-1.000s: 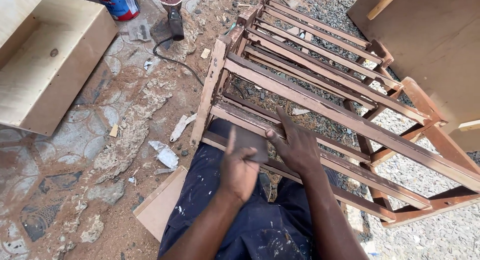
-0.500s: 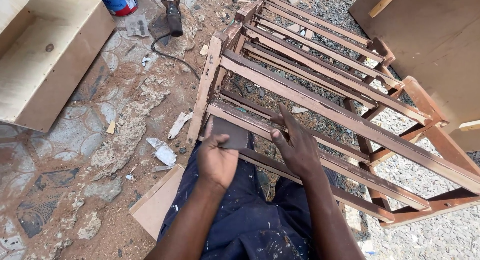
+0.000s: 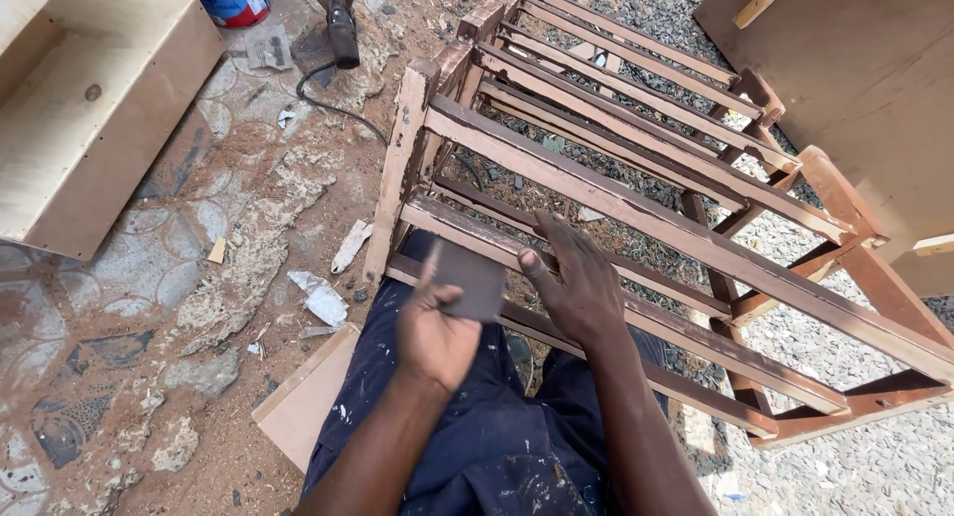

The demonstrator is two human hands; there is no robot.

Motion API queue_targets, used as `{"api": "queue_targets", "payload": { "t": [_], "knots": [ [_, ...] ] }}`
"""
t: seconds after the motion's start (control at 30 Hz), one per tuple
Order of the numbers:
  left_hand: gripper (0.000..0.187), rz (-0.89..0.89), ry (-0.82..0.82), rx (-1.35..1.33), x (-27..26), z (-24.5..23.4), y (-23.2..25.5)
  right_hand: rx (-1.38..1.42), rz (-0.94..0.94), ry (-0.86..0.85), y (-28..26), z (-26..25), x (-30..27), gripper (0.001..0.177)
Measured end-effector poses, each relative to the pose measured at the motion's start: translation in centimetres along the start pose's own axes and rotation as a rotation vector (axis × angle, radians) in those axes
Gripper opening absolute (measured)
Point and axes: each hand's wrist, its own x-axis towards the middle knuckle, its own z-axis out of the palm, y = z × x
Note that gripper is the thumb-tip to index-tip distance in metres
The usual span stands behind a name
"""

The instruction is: Sanding the surfaces of a wooden furniture frame using a piece of sandpaper to smooth it.

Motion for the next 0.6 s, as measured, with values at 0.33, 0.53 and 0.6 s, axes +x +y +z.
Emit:
{"api": "queue_targets", "payload": {
  "t": [0.33,0.53,0.6],
  "knots": [
    [0.082,0.021,-0.017,-0.029,0.7,-0.7,0.4,-0.045,0.049,-0.018,-1.2,-0.4,-0.6,0.093],
    [0.088,-0.081,-0.168,0.065,-0.7,-0.7,-1.7,-0.138,0.069,-0.064,-1.7,-0.6,-0.3,0.084],
    [0.082,0.093,-0.057,-0.077,1.8,-1.3,1.2,-0.078,0.033,-0.035,-1.3,-0.4,-0.5,0.086]
  ]
}}
